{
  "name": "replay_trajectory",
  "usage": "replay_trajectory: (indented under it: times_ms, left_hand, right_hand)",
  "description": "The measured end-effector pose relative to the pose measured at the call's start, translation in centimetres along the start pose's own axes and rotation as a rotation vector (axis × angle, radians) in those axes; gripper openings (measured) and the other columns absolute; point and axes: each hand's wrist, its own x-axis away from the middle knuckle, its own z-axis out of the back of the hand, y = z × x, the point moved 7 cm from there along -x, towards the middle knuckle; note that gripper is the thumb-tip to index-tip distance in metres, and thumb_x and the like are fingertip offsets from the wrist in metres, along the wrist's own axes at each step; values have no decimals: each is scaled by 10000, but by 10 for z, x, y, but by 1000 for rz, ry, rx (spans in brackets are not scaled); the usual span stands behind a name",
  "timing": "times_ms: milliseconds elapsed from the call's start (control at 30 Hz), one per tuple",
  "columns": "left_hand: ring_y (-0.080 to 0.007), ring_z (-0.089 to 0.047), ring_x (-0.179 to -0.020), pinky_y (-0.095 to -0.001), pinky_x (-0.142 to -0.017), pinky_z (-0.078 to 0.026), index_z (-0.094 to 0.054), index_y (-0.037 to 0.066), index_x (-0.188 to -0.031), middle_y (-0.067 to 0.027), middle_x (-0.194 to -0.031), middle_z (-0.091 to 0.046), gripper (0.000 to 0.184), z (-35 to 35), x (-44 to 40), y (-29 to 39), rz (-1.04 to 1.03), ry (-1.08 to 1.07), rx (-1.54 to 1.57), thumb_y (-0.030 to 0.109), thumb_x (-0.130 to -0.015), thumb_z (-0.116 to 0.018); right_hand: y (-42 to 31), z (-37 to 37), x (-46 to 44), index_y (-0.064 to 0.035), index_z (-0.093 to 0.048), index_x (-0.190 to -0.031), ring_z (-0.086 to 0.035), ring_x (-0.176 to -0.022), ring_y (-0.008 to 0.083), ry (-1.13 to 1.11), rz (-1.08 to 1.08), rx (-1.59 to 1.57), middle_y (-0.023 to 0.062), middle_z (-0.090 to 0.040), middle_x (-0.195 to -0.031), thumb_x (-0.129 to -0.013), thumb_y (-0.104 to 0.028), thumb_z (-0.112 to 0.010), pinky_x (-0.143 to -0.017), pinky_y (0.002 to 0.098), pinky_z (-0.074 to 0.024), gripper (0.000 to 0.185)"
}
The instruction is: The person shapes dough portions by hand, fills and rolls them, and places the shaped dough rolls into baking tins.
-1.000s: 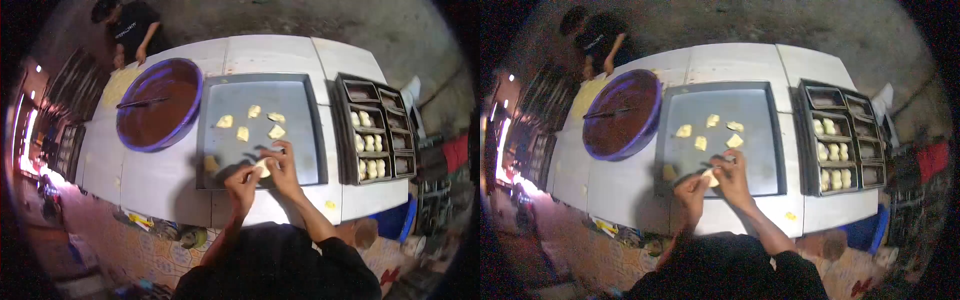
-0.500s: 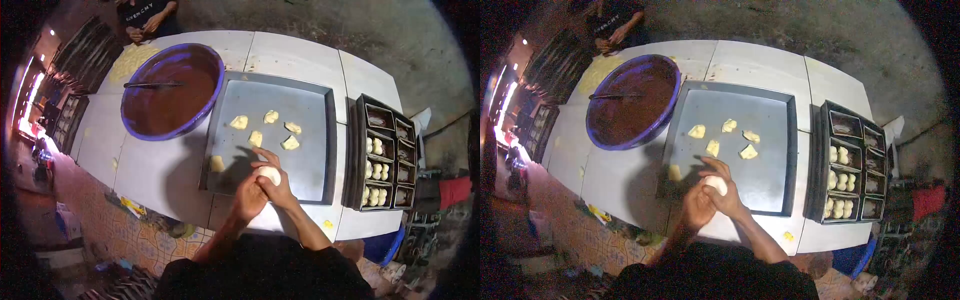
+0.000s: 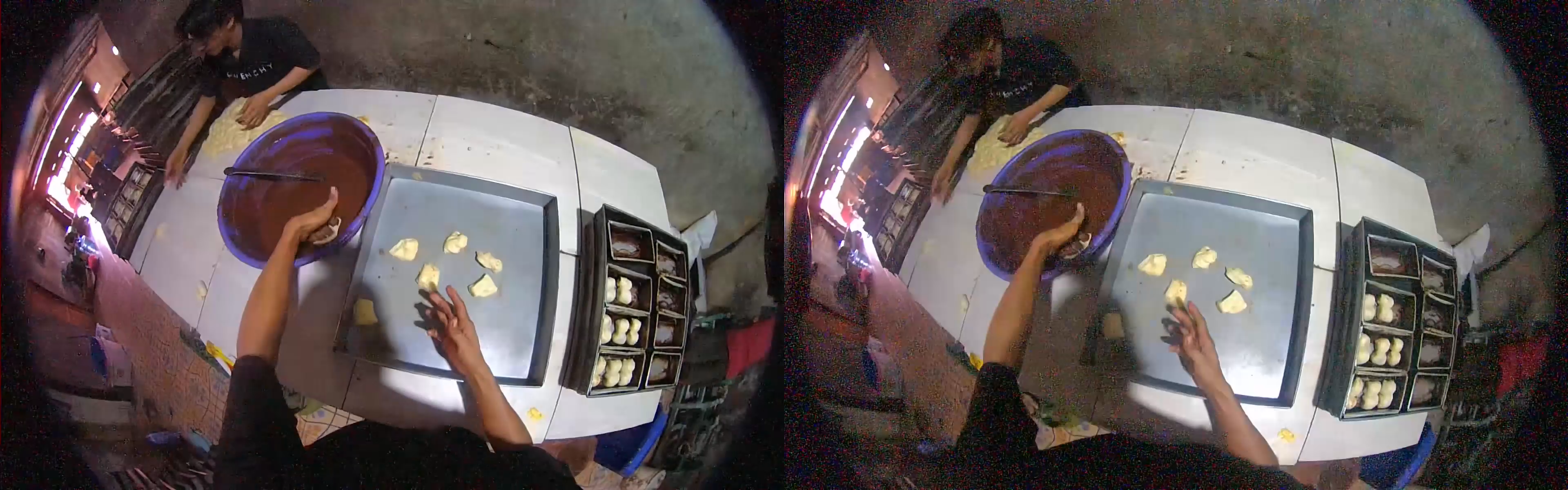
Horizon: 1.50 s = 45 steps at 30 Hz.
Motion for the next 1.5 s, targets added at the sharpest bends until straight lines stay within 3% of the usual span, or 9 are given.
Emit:
replay_trajectory:
  times_ms: [133, 233, 367, 567, 667, 800, 1167, 1400, 1500]
  left_hand:
    - [-139, -425, -533, -340, -583, -387, -518, 127, -549, -1, -551, -429, 888, -35, 52, 31, 170, -286, 314, 839, -796, -51]
    - [-190, -532, -600, -294, -615, -445, -638, 67, -713, -33, -592, -543, 937, -16, 99, 61, -83, 448, 243, 835, -811, -109]
    - [-288, -604, -861, -377, -784, -471, -588, -28, -1136, -191, -1091, -626, 997, -153, 135, 40, -58, -687, 1523, 812, -829, -146]
    - [-339, -282, -1363, -502, -1125, -89, -273, -60, -1434, -249, -1417, -385, 910, -223, 249, 77, 68, -236, 1231, 690, -924, -197]
    - [-211, -566, -1047, -315, -909, -437, -393, -36, -1384, -125, -1105, -590, 524, -236, 264, 69, 38, -205, 1101, 286, -982, -494]
    - [-167, -632, -827, -251, -777, -508, -522, -90, -1242, -121, -941, -663, 367, -231, 279, 85, -380, -89, 478, 28, -901, -585]
    - [-97, -595, -659, -227, -548, -504, -649, -49, -849, -56, -775, -642, 251, -262, 275, 59, -58, -19, 990, 187, -840, -733]
    - [-145, -618, -854, -275, -804, -504, -459, 11, -1264, -91, -1020, -635, 584, -250, 260, 69, -342, -64, 886, -10, -749, -733]
    - [-213, -485, -1182, -346, -1012, -374, -344, 40, -1374, -124, -1302, -455, 786, -233, 270, 84, -663, 136, 641, -30, -697, -737]
  right_hand:
    - [-2, 4, 2, -167, -215, -1493, -466, -1184, 187, 66, -13, 29, 46, -411, -1427, -881, -440, -618, -863, 309, -448, 782]
    - [-13, -8, 1, -114, -226, -1486, -524, -1130, 206, 69, 48, 9, 88, -499, -1338, -927, -247, -594, -840, 292, -477, 682]
    - [10, -17, -3, 21, -368, -1358, -580, -1032, 234, 148, -150, -379, 164, -542, -1252, -966, -199, -518, -838, 351, -516, 475]
    - [-6, -4, 34, 79, -590, -1119, -610, -965, 208, 435, 13, -46, 114, -634, -1042, -946, -132, -561, -870, 312, -490, 275]
    - [-48, -42, 62, -13, -620, -1186, -521, -932, 208, 274, 470, 1217, 95, -563, -1097, -842, -54, -626, -860, 338, -444, 346]
    - [-60, -29, 74, 10, -633, -1091, -520, -1008, 234, 132, 452, 1015, 121, -502, -1161, -809, 7, -606, -870, 323, -443, 283]
    - [-41, -4, 71, 9, -680, -993, -575, -766, 132, 302, 177, 756, 71, -631, -831, -863, -97, -651, -747, 259, -463, 171]
    - [5, 9, 53, -20, -347, -1399, -585, -906, 152, -168, -546, 104, 151, -580, -1193, -913, -94, -557, -677, 275, -523, 535]
    - [-8, 13, 28, 1, -526, -1277, -587, -897, 125, -71, -135, 634, 82, -590, -1130, -856, 30, -521, -723, 257, -496, 423]
